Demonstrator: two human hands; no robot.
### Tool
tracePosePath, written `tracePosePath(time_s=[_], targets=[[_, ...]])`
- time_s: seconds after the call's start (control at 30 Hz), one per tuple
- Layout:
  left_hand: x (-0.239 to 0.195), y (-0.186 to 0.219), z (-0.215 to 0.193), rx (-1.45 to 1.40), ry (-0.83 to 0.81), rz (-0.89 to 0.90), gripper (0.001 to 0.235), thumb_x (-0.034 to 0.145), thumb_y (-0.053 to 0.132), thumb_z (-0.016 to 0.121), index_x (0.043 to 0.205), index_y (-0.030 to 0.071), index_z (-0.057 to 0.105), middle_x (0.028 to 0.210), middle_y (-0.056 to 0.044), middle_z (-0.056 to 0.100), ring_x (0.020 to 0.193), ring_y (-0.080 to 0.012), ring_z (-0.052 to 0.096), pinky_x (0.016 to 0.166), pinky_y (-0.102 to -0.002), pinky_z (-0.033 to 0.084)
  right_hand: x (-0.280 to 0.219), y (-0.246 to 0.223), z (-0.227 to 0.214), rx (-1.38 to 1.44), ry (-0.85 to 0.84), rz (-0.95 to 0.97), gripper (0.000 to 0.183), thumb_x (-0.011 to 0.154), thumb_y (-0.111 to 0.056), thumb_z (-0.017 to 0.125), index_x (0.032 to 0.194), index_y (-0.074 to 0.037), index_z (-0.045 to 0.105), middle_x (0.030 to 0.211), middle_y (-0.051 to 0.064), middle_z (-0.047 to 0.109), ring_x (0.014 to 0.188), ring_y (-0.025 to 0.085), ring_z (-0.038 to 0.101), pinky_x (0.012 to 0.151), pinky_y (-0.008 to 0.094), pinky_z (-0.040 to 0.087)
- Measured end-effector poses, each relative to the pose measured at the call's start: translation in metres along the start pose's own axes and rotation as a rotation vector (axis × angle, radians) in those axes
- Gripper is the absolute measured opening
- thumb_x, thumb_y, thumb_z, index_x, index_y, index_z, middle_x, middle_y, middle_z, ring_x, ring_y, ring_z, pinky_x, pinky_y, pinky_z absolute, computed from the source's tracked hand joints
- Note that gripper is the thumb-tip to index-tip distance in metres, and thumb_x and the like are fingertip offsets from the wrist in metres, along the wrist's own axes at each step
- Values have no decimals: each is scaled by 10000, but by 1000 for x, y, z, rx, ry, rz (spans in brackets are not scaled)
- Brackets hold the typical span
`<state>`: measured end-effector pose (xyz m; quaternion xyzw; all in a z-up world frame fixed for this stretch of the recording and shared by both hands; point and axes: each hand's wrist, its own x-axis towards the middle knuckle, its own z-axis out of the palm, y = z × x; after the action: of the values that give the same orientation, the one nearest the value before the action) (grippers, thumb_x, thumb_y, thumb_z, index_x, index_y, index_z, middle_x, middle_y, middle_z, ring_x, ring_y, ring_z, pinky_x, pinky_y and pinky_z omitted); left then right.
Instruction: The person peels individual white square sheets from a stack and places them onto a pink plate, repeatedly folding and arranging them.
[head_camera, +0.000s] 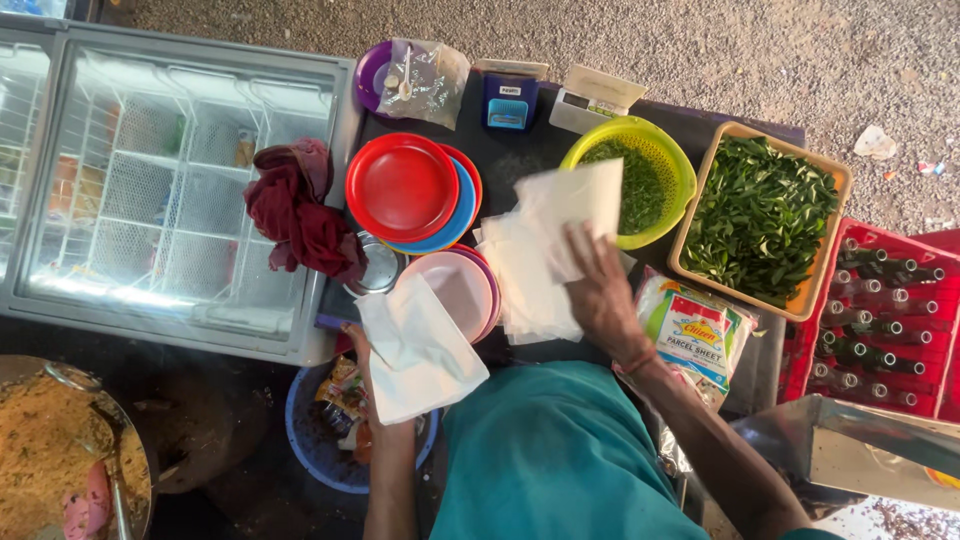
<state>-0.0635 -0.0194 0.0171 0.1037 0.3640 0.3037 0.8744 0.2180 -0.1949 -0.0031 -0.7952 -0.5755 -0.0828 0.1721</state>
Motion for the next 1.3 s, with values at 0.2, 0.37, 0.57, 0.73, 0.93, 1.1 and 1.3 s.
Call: tracePosePath(time_s=[0.2, 0.37, 0.57, 0.73, 0.93, 1.1, 1.3], targets=[[-8, -6, -4, 137, -35, 150, 768, 1019, 660, 387, 1536, 93, 421, 1510, -97, 504, 1332, -272, 507, 1104, -433, 417, -38, -3, 86, -40, -392, -89, 679, 950, -377, 604, 1556, -164, 385, 1642, 170, 280, 1493, 415, 259, 1151, 661, 272], [4, -10, -24, 181, -74, 234, 856, 1022, 697, 370, 1563, 34, 360, 1555, -129, 484, 1381, -251, 493, 1165, -414, 386, -22, -10, 62, 3, -445, 11, 695, 936, -441, 638, 1514, -138, 403, 1591, 164, 345, 1439, 418, 311, 1109, 658, 263], [35, -49, -22, -2, -8, 98, 833, 929, 694, 404, 1529, 117, 385, 1489, -48, 543, 1348, -240, 534, 1132, -459, 440, 20, -59, -22, 655, 1, 245, 412, 854, -202, 815, 1230, -56, 734, 1252, 132, 723, 1177, 293, 668, 1026, 424, 524], [44, -102, -16, 54, -246, 9, 820, 989, 720, 305, 1501, 96, 451, 1321, -71, 618, 1195, -220, 595, 1021, -390, 484, 50, -109, -45, 1111, -176, 140, 322, 841, -94, 799, 1137, 18, 743, 1144, 130, 742, 900, 184, 763, 782, 310, 628], [72, -150, -29, 159, -376, 138, 793, 1062, 689, 256, 1465, 41, 475, 1249, -111, 621, 1115, -232, 590, 943, -392, 475, 46, -107, -40, 963, -115, 203, 277, 869, -85, 780, 1121, 29, 758, 1100, 156, 769, 916, 208, 783, 799, 297, 631], [47, -124, 25, 522, -360, 605, 745, 1115, 599, 295, 1619, 53, 242, 1563, -60, 384, 1396, -149, 390, 1145, -333, 351, 39, -99, -33, 947, -210, 317, 250, 879, -97, 770, 1093, 32, 766, 954, 122, 801, 856, 167, 773, 755, 265, 617], [47, -113, 22, 735, -216, 617, 689, 1094, 551, 369, 1569, 59, 442, 1148, -45, 615, 842, -104, 478, 795, -280, 467, 41, -79, -9, 1200, -300, 521, 217, 846, -78, 798, 1004, 65, 757, 875, 121, 796, 813, 152, 759, 718, 243, 605]])
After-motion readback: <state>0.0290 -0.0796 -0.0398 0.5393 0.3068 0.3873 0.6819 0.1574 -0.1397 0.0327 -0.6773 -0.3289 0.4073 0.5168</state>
